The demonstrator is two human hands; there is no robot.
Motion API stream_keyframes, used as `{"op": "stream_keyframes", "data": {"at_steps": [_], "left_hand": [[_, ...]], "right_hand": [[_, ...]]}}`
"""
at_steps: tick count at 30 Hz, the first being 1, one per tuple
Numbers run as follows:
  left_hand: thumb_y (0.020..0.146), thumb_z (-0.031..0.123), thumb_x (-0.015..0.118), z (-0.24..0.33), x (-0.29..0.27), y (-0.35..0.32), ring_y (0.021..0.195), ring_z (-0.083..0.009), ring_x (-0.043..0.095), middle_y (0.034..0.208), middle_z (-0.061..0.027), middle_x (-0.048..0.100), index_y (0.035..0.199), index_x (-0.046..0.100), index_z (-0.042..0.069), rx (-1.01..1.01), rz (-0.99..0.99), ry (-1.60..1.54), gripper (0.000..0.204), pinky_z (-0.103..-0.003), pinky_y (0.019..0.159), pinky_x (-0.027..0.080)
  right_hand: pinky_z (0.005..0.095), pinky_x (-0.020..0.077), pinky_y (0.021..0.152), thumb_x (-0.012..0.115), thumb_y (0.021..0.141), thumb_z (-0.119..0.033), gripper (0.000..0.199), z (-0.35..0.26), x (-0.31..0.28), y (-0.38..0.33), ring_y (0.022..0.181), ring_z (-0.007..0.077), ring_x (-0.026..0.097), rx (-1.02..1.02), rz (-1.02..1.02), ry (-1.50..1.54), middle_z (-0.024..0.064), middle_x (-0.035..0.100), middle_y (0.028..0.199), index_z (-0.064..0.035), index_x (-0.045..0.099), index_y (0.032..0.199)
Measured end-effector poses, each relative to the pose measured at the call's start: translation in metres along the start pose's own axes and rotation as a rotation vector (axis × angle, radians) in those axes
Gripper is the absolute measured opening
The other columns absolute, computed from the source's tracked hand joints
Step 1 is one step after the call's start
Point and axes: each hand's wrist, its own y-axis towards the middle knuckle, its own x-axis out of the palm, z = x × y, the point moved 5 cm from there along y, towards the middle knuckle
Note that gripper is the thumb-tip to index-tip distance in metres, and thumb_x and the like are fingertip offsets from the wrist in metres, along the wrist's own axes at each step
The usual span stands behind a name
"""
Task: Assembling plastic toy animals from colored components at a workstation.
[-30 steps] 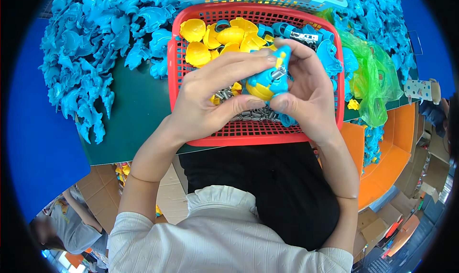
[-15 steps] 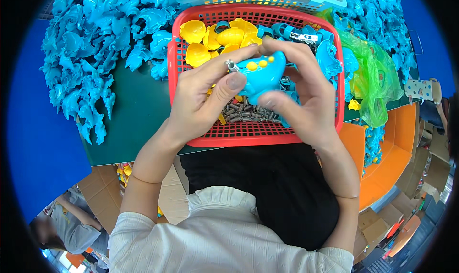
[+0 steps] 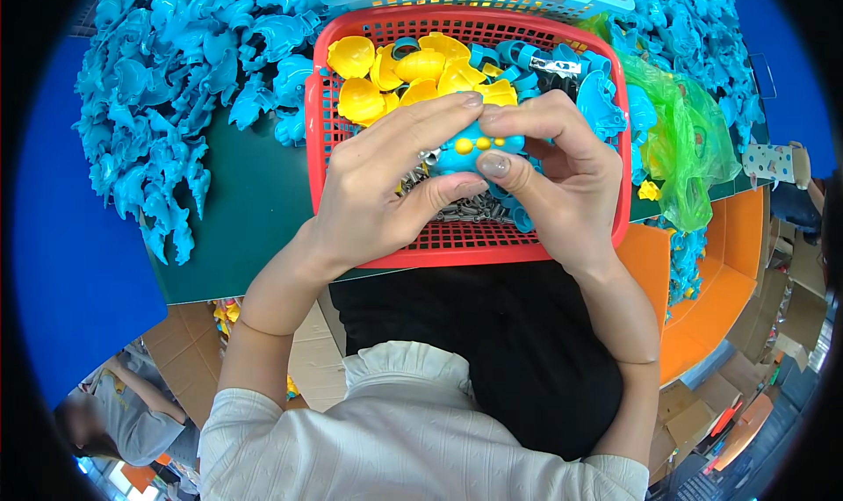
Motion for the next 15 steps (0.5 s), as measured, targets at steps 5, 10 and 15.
{"op": "stream_keyframes", "data": {"at_steps": [5,10,15], "left_hand": [[0.075,0.012,0.073,-0.011,-0.005,-0.001,0.110,-0.0248,0.055,0.121,-0.0156,0.054,0.117,0.052,-0.001,-0.234,0.207,-0.580,0.049,-0.035,0.089,0.049],[0.072,0.007,0.076,-0.019,-0.006,-0.002,0.112,-0.0210,0.051,0.121,-0.0143,0.049,0.113,0.049,0.001,-0.253,0.253,-0.752,0.050,-0.035,0.091,0.048],[0.064,0.008,0.081,-0.013,-0.004,-0.001,0.112,-0.0211,0.051,0.120,-0.0108,0.051,0.119,0.051,0.002,-0.227,0.094,-0.603,0.063,-0.035,0.095,0.044]], "right_hand": [[0.0295,0.0474,0.085,0.070,0.076,-0.004,0.042,-0.006,0.007,0.004,0.094,0.0170,0.058,-0.053,0.156,-0.016,0.0089,0.055,0.106,-0.0028,0.056,0.115],[0.0324,0.0447,0.088,0.070,0.073,-0.002,0.047,0.001,-0.004,-0.002,0.103,0.0212,0.054,-0.035,-0.012,-0.076,0.0110,0.054,0.114,-0.0038,0.054,0.118],[0.0347,0.0407,0.095,0.072,0.073,-0.004,0.050,-0.015,-0.005,-0.003,0.112,0.0230,0.049,-0.164,-0.163,-0.198,0.0135,0.046,0.119,0.0021,0.051,0.119]]}}
